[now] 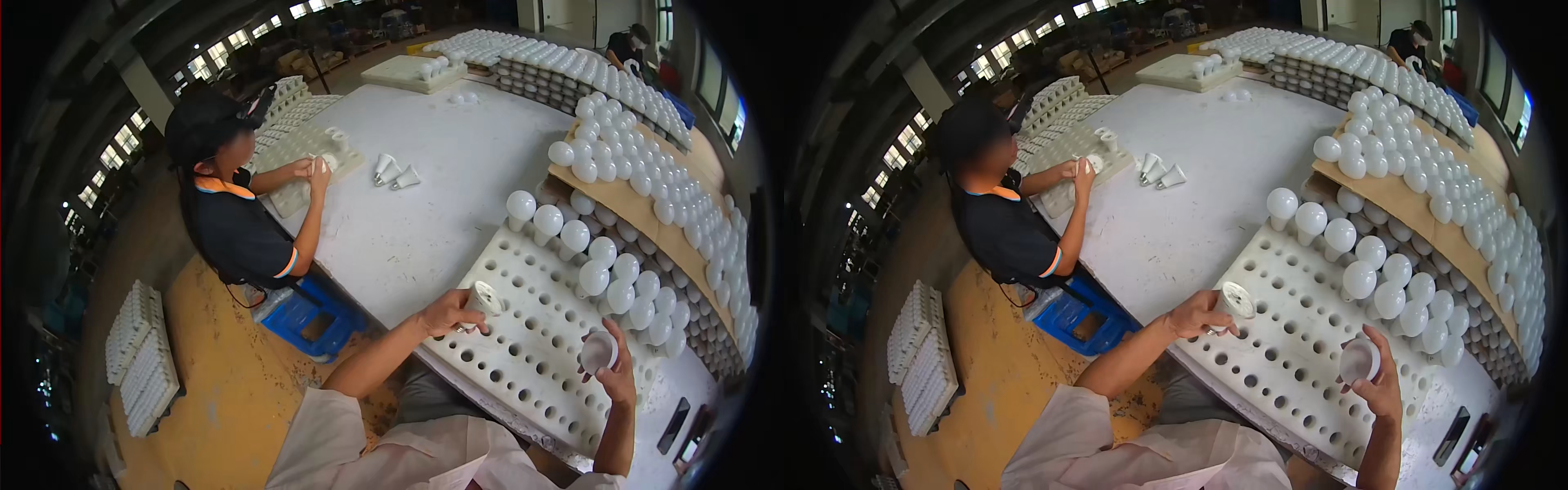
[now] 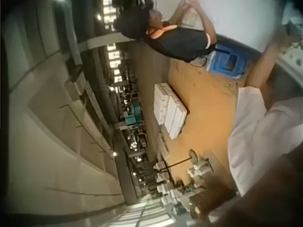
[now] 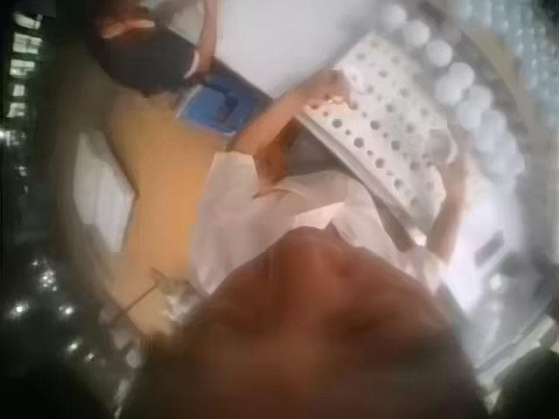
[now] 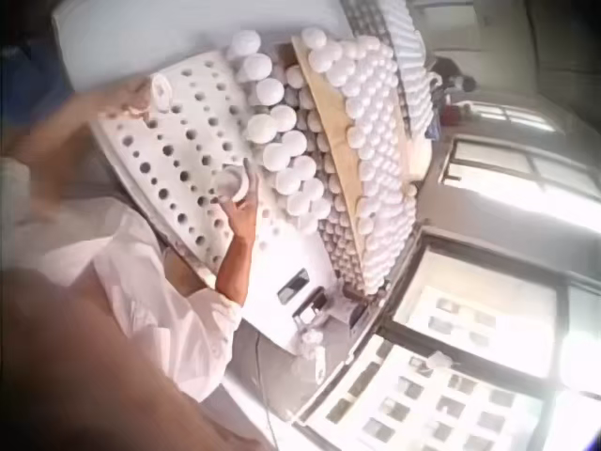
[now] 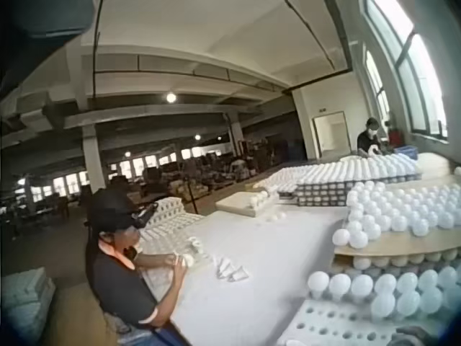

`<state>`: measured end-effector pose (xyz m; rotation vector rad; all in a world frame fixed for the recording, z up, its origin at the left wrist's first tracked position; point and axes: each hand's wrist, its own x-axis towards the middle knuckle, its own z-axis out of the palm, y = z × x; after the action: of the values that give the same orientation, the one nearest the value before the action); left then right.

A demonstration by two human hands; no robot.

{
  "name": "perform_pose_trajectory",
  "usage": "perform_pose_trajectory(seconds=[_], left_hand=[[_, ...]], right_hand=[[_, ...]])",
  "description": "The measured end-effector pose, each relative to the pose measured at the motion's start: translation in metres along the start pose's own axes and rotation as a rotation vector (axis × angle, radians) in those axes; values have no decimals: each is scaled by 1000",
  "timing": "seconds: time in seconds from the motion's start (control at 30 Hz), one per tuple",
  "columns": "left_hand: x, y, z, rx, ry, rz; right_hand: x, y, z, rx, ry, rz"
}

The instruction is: The person assembles light bulbs by pressing diffuser covers onto bulb bases by hand and placing the assembled bulbs into slots in a foam holder.

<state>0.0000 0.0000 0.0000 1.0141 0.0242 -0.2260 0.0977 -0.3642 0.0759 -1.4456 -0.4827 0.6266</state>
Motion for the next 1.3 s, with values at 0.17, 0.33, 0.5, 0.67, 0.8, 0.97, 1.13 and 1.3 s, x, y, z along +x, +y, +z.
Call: perform_pose_trajectory(seconds=[0.17,0.33,0.5,0.67,0.8,0.97,1.13,1.3], left_hand=[[13,-14,32,392,-197,-169],[34,-16,29,467,-229,-247],[41,-4,49,493,-260,-302],[60,-17,53,526,-326,-330],[59,-19,63,543,-333,-286],[60,-27,61,688,-374,-201],[60,-25,65,730,-373,-231],[60,-23,68,735,-372,-242]], right_hand=[[13,23,13,-11,-82,15],[25,59,7,-346,-37,-137],[27,49,21,-352,-178,-4],[23,56,21,-345,-146,-30],[20,56,24,-455,-139,-22],[18,55,29,-541,-129,-18],[20,53,31,-540,-129,0],[21,54,34,-634,-130,-5]])
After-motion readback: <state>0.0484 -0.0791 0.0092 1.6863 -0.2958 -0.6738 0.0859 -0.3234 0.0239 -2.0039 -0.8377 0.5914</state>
